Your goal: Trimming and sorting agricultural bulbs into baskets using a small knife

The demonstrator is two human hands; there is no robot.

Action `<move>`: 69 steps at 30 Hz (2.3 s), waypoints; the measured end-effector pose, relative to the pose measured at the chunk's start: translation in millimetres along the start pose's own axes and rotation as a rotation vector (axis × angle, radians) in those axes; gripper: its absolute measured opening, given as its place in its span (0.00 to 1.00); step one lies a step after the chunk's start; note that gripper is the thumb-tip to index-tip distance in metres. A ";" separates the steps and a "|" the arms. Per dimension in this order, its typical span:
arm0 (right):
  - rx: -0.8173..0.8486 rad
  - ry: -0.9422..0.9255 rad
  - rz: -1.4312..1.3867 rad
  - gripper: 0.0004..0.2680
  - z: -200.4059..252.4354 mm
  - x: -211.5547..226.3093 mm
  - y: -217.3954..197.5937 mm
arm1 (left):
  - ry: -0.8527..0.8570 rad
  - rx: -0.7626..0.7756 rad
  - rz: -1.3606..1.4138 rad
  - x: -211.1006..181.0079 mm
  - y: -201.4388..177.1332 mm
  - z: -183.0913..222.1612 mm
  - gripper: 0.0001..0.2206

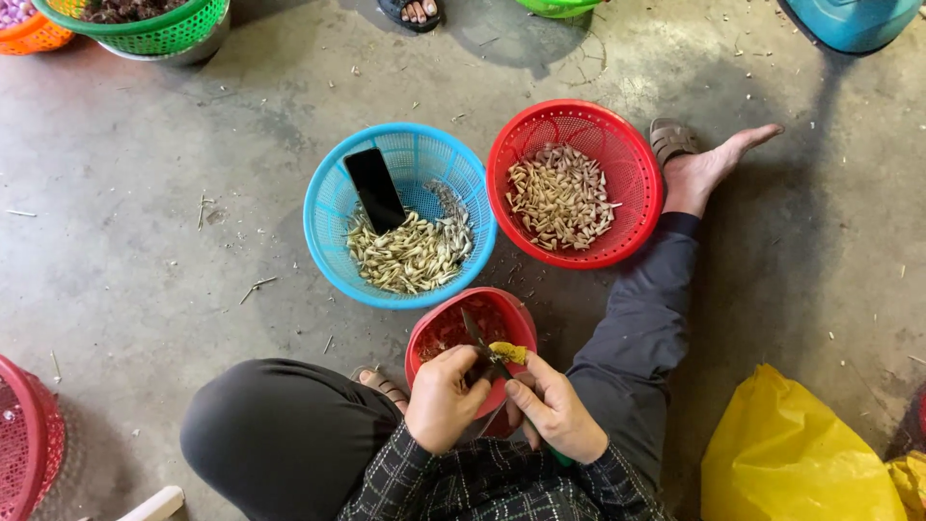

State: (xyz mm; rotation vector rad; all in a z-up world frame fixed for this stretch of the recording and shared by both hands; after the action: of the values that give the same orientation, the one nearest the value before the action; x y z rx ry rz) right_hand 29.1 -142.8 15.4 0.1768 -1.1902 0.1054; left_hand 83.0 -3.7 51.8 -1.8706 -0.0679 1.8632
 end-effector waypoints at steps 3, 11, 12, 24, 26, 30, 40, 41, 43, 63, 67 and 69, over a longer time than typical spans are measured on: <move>-0.047 -0.013 -0.068 0.17 -2.8 -2.7 -2.8 | -0.096 0.020 0.170 8.6 4.7 1.9 0.08; -0.077 -0.028 -0.208 0.19 4.4 -20.3 -8.5 | -0.548 -0.130 1.165 114.2 48.8 5.8 0.12; -0.075 -0.028 -0.208 0.19 3.7 -19.8 -6.2 | -0.548 -0.133 1.165 115.3 51.7 6.2 0.12; 0.001 -0.079 -0.209 0.22 1.1 -20.2 9.0 | -0.609 -0.153 1.405 108.2 66.1 14.9 0.05; -0.011 -0.112 -0.179 0.22 0.6 -14.2 5.3 | -0.574 -0.142 1.275 104.6 62.9 14.5 0.06; -0.003 -0.099 -0.122 0.23 1.5 -16.5 5.4 | -0.532 -0.127 1.195 110.1 62.5 12.9 0.06; -0.004 -0.092 -0.143 0.23 2.3 -12.7 3.3 | -0.485 -0.133 1.054 97.4 45.8 10.8 0.05; -0.009 -0.087 -0.139 0.23 2.2 -13.7 2.8 | -0.478 -0.145 1.031 98.2 44.8 10.7 0.04; 0.002 -0.095 -0.141 0.23 2.6 -8.3 4.1 | -0.469 -0.153 0.988 93.3 39.8 10.2 0.04; -0.085 -0.080 -0.291 0.18 -9.3 -15.9 -20.9 | -0.388 -0.074 0.642 60.1 35.7 -6.6 0.03; -0.433 0.027 -0.610 0.09 -7.8 -112.9 -90.0 | -0.311 -0.096 0.405 18.0 49.5 -87.1 0.09; -0.424 0.004 -0.708 0.07 1.6 -124.1 -97.4 | -0.195 -0.152 0.287 33.6 79.0 -139.1 0.10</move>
State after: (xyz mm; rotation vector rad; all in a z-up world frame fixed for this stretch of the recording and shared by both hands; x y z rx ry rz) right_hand -1.1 -237.3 -107.3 0.2132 -1.0612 -0.7603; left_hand 193.3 -102.9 -16.7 -1.8720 -0.0068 2.2907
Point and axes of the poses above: each hand's wrist, its own z-axis away from the middle knuckle, its own y-axis out of the palm, x = y × z, the point moved 10 cm from there along -z, towards the middle knuckle, and after that the axes turned 5 degrees about -y, right-handed, at the moved point
